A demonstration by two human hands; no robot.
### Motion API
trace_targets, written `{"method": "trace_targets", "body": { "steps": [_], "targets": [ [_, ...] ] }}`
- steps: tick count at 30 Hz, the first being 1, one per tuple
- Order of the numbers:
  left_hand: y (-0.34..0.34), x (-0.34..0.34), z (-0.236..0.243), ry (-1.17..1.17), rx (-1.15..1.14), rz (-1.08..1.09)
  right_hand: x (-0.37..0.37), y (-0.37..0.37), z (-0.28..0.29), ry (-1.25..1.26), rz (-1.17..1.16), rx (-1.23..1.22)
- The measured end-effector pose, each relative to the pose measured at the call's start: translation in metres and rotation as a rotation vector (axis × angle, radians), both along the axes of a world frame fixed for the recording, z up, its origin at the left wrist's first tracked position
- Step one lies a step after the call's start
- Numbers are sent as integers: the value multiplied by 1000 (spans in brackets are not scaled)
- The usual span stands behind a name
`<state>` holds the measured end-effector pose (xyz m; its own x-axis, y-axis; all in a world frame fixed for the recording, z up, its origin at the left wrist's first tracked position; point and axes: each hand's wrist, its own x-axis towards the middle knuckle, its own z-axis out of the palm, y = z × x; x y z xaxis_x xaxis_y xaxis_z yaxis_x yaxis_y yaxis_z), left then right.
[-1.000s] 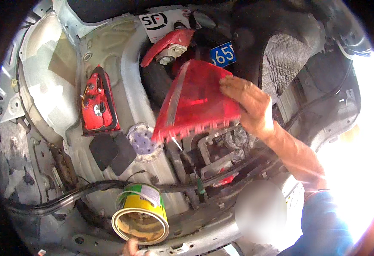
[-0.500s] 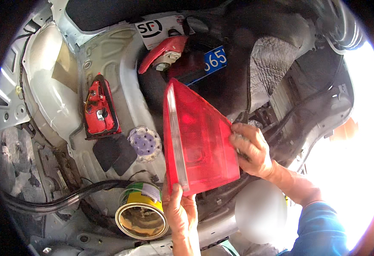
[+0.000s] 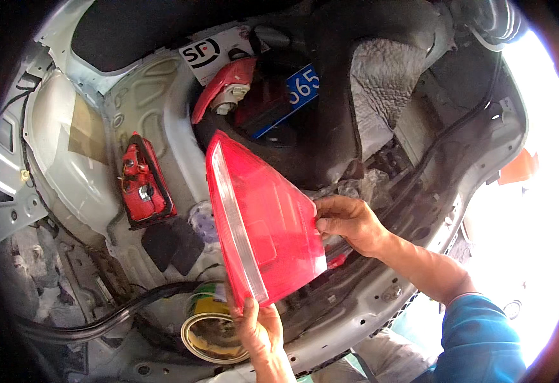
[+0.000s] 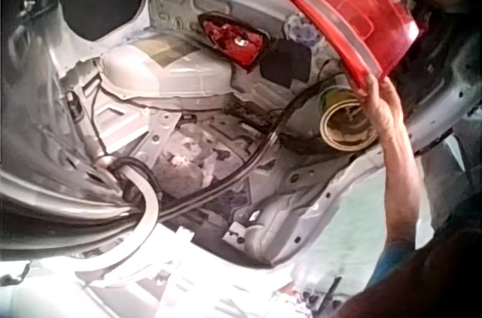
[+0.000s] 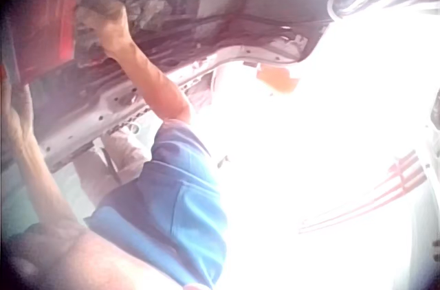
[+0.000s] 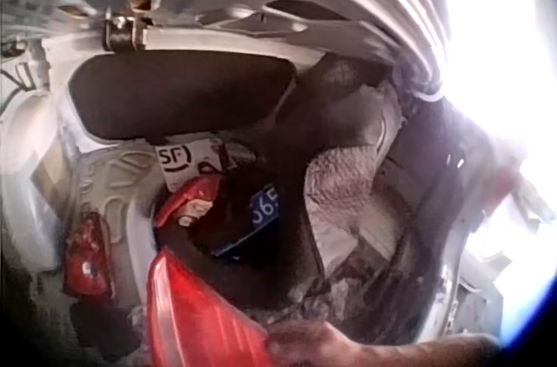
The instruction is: The person works on the underside of a white car bumper, then moves to the trunk area to retrieve and inspect red taillight assemblies and a white plastic trim piece. They handle the taillight and trim, examining them closely.
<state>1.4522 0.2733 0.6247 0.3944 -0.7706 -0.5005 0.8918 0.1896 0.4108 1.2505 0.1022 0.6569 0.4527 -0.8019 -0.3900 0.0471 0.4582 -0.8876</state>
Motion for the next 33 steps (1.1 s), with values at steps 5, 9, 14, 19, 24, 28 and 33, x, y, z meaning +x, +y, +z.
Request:
{"method": "trace_targets", "body": {
  "steps": [5, 9, 14, 19, 24, 28, 33],
  "targets": [
    [6, -2, 1, -81, 11, -19, -2, -1, -11, 10, -14, 68],
    [6, -5, 6, -89, -20, -54, 2, -4, -11, -97, -22, 21],
    [21, -10, -5, 35, -41, -66, 11, -1, 9, -44, -4, -29],
    [23, -10, -16, 171, -63, -38, 10, 2, 23, -3, 45, -241],
    [17, -13, -5, 61, -6, -43, 8, -2, 11, -124, 49, -27],
    [4, -22, 17, 31, 73, -45, -1, -1, -8, -138, 6, 89],
    [-1, -25, 28, -39, 81, -73, 7, -9, 1, -241, -168, 269]
  ]
}}
